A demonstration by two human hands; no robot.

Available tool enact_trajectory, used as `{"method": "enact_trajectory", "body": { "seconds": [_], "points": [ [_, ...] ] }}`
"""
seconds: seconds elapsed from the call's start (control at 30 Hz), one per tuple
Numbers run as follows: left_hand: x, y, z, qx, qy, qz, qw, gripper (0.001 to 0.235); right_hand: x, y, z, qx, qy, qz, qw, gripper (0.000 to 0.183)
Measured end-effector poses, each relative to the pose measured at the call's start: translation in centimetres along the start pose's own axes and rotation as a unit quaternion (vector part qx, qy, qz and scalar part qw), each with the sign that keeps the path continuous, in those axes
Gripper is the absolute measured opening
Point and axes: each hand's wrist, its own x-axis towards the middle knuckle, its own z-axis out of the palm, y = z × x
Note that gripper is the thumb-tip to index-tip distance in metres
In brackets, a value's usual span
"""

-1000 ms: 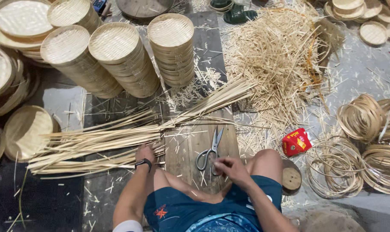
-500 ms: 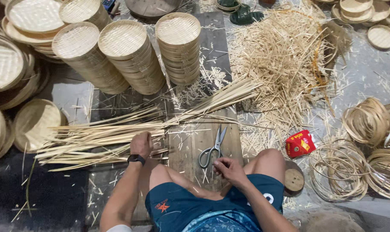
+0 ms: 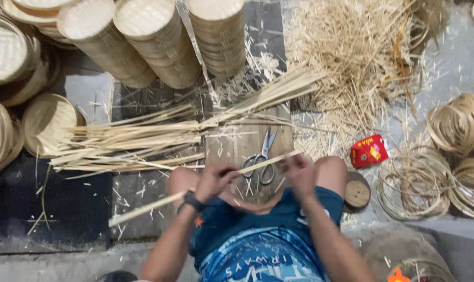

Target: The person sits on the floor and weaves thin bamboo strips into circular frames, using scissors to trim excess material. The person repeatedly bends and interlaces the strips to form rings, occasionally adjusting the position of the strips and cutting them to size.

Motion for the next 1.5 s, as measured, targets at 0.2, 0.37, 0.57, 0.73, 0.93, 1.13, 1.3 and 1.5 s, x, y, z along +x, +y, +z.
{"method": "enact_trajectory", "body": {
  "seconds": [0.2,0.37,0.57,0.73,0.93,1.13,1.3,1.5],
  "points": [
    [-6.9,-5.9,-10.7,0.078,-0.158,-0.149,0.973,0.024,1.6,-3.3,-11.7,0.337,0.236,-0.024,0.911,0.036],
    [-9.3,-7.9,-12.1,-0.035,0.042,-0.361,0.931,0.024,0.8,-3.3,-12.1,0.366,0.187,-0.126,0.903,0.044],
    [-7.7,-5.3,-8.1,-0.256,0.414,-0.194,0.852,0.032,0.6,-3.7,-11.2,0.490,0.019,0.022,0.871,0.041],
    [-6.1,-2.2,-2.2,-0.607,0.258,-0.058,0.749,0.024,-0.5,-3.4,-8.7,0.429,-0.186,0.128,0.875,0.032],
    [-3.3,-0.2,0.3,-0.572,-0.033,-0.283,0.769,0.026,-1.3,-0.8,-6.9,0.205,-0.285,0.239,0.905,0.032],
    [-0.9,0.3,1.8,-0.385,-0.135,-0.332,0.851,0.027,-2.2,-1.1,-6.0,0.074,-0.294,0.227,0.926,0.036],
    [-0.4,0.6,2.5,-0.573,-0.125,-0.282,0.759,0.023,-4.1,-3.9,-3.7,0.126,-0.101,0.068,0.985,0.009],
    [1.3,0.8,2.3,-0.419,-0.255,-0.332,0.805,0.024,-7.1,-6.6,-2.5,-0.072,-0.254,-0.207,0.942,0.034]
  ]
}}
